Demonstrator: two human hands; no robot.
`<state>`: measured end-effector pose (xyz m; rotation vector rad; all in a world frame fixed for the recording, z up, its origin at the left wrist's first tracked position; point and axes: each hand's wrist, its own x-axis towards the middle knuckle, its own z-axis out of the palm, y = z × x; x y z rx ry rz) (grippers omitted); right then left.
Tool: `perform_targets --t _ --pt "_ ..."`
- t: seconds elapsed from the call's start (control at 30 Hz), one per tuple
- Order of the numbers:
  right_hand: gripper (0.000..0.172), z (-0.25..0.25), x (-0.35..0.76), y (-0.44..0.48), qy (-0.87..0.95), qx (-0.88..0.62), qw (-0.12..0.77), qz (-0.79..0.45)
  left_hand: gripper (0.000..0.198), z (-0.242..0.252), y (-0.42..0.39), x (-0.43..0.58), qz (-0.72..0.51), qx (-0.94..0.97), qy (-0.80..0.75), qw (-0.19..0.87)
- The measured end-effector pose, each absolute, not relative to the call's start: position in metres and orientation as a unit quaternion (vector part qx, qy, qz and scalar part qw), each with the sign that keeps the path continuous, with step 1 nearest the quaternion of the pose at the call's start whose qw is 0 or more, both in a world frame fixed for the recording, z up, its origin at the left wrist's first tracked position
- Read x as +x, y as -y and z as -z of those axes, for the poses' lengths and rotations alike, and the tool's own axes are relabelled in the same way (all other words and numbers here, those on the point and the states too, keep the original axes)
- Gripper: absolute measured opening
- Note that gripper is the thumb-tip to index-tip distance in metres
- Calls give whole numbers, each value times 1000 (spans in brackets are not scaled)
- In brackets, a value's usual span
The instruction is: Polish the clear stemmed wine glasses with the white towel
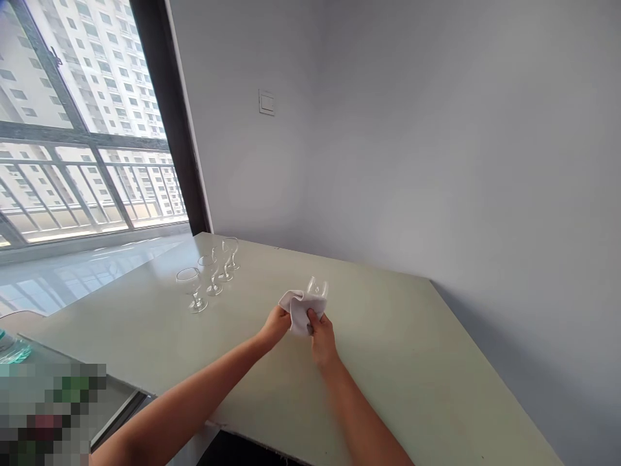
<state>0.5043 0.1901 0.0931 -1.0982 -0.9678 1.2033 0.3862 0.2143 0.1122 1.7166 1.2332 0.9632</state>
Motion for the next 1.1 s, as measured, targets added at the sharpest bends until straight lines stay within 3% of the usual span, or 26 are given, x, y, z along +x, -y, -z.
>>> perform_targets --t 0.2,0.4,0.57,0.7,0.9,1.0,1.1 --pt "28 -91 508 -187 420 -443 530 -588 59 -128 -234 371 -364 550 -343 669" --pt "16 -82 509 -192 362 -462 571 -574 60 -116 -236 379 -399 461 -314 727" --pt "28 -78 524 -201 285 -481 619 -552 54 -112 -238 375 -512 426 -317 675" --pt "34 -76 520 -199 297 -455 598 -589 55 -112 -232 375 -560 438 -324 624" --pt "27 -71 500 -191 355 -491 558 -567 62 -106 -225 385 -576 506 -302 566" --pt "27 -74 497 -184 468 -533 505 -492 61 -109 -235 375 -603 536 -317 499" --pt "32 -84 497 -174 675 -550 367 -328 60 -115 -247 357 -624 557 -354 418"
